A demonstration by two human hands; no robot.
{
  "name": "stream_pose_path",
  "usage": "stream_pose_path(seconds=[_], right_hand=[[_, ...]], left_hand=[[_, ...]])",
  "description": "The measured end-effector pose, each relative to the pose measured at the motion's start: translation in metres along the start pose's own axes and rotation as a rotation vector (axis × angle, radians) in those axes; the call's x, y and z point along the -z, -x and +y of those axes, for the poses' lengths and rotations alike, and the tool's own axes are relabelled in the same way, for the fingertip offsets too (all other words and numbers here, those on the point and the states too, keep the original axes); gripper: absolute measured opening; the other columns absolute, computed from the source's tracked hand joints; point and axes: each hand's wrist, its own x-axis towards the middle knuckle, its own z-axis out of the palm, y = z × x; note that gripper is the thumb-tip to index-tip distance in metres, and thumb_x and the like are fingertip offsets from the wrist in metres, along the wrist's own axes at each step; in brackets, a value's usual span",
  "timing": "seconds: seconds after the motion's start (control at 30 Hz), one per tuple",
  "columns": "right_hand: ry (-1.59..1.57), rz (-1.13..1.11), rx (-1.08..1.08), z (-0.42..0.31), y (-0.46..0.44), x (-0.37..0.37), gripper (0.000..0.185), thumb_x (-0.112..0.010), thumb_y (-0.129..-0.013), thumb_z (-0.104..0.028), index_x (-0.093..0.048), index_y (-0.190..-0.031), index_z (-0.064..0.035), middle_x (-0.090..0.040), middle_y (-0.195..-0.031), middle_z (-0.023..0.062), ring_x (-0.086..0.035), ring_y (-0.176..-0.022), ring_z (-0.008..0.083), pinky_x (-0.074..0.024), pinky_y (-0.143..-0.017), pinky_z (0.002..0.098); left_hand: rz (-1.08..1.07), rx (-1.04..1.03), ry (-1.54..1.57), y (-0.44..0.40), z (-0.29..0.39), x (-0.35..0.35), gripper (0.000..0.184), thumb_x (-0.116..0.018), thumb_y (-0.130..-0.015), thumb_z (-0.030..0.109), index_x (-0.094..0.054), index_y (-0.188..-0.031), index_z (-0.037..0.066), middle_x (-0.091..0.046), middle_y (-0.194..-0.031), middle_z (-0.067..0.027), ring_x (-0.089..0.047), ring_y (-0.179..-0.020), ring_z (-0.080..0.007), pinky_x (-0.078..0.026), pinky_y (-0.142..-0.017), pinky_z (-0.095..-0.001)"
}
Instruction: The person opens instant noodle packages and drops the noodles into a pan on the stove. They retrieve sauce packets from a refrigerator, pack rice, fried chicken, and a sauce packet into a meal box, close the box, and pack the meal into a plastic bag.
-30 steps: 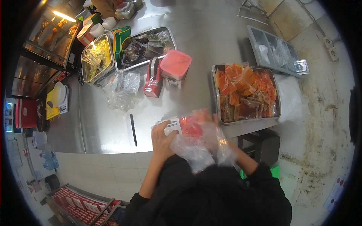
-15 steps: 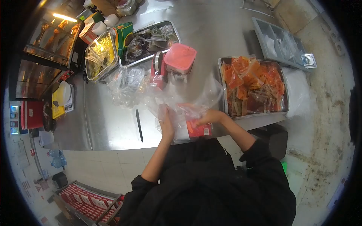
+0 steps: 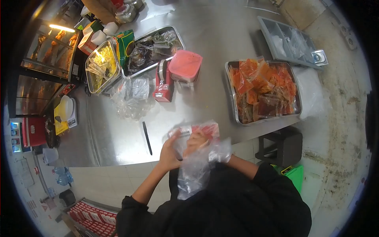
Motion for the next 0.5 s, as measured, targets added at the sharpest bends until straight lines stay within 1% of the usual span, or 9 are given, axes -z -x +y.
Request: stream_pose_path(seconds=[0.03,0.07,0.13,0.17,0.2,0.23,0.33,0.47,0.5], right_hand=[[0.015,0.011,0.033,-0.003,-0.005,-0.001,0.046,-0.066,-0.069,-0.026,-0.053,-0.107,-0.0049,-0.053,-0.111,0.0162,-0.049,-0.103,0.0291,-0.0380,-0.089,0.0377],[0.028,0.024,0.067,-0.005,-0.011,-0.003,0.045,-0.066,-0.069,-0.026,-0.054,-0.106,-0.0049,-0.053,-0.111,0.0162,-0.050,-0.102,0.0294,-0.0384,-0.088,0.0379],[0.048,0.051,0.097,-0.008,-0.020,-0.007,0.043,-0.066,-0.068,-0.027,-0.055,-0.104,-0.0049,-0.054,-0.110,0.0163,-0.050,-0.101,0.0298,-0.0388,-0.088,0.0381],[0.114,-0.152,0.286,-0.006,-0.026,-0.006,0.041,-0.065,-0.068,-0.026,-0.057,-0.101,-0.0039,-0.057,-0.101,0.0159,-0.053,-0.095,0.0307,-0.0408,-0.084,0.0384],[0.139,-0.355,0.478,-0.005,-0.032,-0.005,0.038,-0.064,-0.068,-0.026,-0.059,-0.098,-0.0030,-0.060,-0.093,0.0155,-0.056,-0.089,0.0316,-0.0427,-0.080,0.0388],[0.142,-0.382,0.489,-0.009,-0.033,-0.003,0.040,-0.064,-0.068,-0.024,-0.055,-0.101,-0.0042,-0.060,-0.092,0.0160,-0.056,-0.088,0.0316,-0.0428,-0.080,0.0387],[0.138,-0.316,0.283,-0.023,-0.034,0.008,0.048,-0.063,-0.067,-0.019,-0.044,-0.110,-0.0078,-0.060,-0.092,0.0172,-0.057,-0.087,0.0314,-0.0430,-0.079,0.0384],[0.065,-0.215,-0.089,-0.041,-0.060,0.012,0.064,-0.061,-0.067,-0.012,-0.030,-0.123,-0.0127,-0.061,-0.091,0.0189,-0.058,-0.086,0.0312,-0.0432,-0.078,0.0381],[0.042,-0.202,-0.178,-0.047,-0.069,0.014,0.068,-0.061,-0.067,-0.010,-0.026,-0.126,-0.0139,-0.061,-0.091,0.0193,-0.059,-0.085,0.0312,-0.0433,-0.078,0.0380]], left_hand=[[-0.289,0.389,-0.202,-0.017,0.032,0.009,0.080,-0.074,-0.057,0.034,-0.044,-0.124,0.004,-0.030,-0.140,-0.0164,-0.027,-0.131,-0.0308,-0.019,-0.106,-0.0435],[-0.292,0.383,-0.202,-0.022,0.046,0.012,0.080,-0.074,-0.057,0.034,-0.044,-0.124,0.004,-0.030,-0.140,-0.0164,-0.027,-0.131,-0.0308,-0.019,-0.106,-0.0435],[-0.286,-0.249,-0.798,-0.030,0.060,0.010,0.075,-0.068,-0.061,0.032,-0.042,-0.125,0.003,-0.035,-0.137,-0.0148,-0.029,-0.130,-0.0267,-0.023,-0.105,-0.0393],[-0.287,-0.260,-0.801,-0.038,0.050,0.004,0.075,-0.068,-0.061,0.032,-0.042,-0.125,0.003,-0.035,-0.137,-0.0148,-0.029,-0.130,-0.0267,-0.023,-0.105,-0.0393],[-0.430,-0.333,-0.541,-0.049,0.029,-0.006,0.070,-0.063,-0.065,0.032,-0.043,-0.126,0.005,-0.036,-0.137,-0.0130,-0.030,-0.129,-0.0247,-0.023,-0.104,-0.0396],[-0.566,-0.398,-0.274,-0.056,0.014,-0.017,0.065,-0.058,-0.068,0.032,-0.044,-0.126,0.007,-0.038,-0.136,-0.0112,-0.031,-0.129,-0.0226,-0.022,-0.104,-0.0399],[-0.674,-0.356,-0.232,-0.063,0.004,-0.035,0.055,-0.048,-0.076,0.035,-0.047,-0.125,0.011,-0.037,-0.137,-0.0089,-0.032,-0.127,-0.0224,-0.022,-0.104,-0.0395],[-0.739,-0.387,-0.386,-0.072,0.012,-0.036,0.045,-0.051,-0.080,0.037,-0.052,-0.120,0.015,-0.039,-0.135,-0.0058,-0.032,-0.126,-0.0223,-0.022,-0.103,-0.0397],[-0.730,-0.504,-0.204,-0.077,0.016,-0.030,0.050,-0.054,-0.077,0.044,-0.053,-0.117,0.015,-0.042,-0.131,-0.0041,-0.031,-0.126,-0.0225,-0.022,-0.103,-0.0397]])
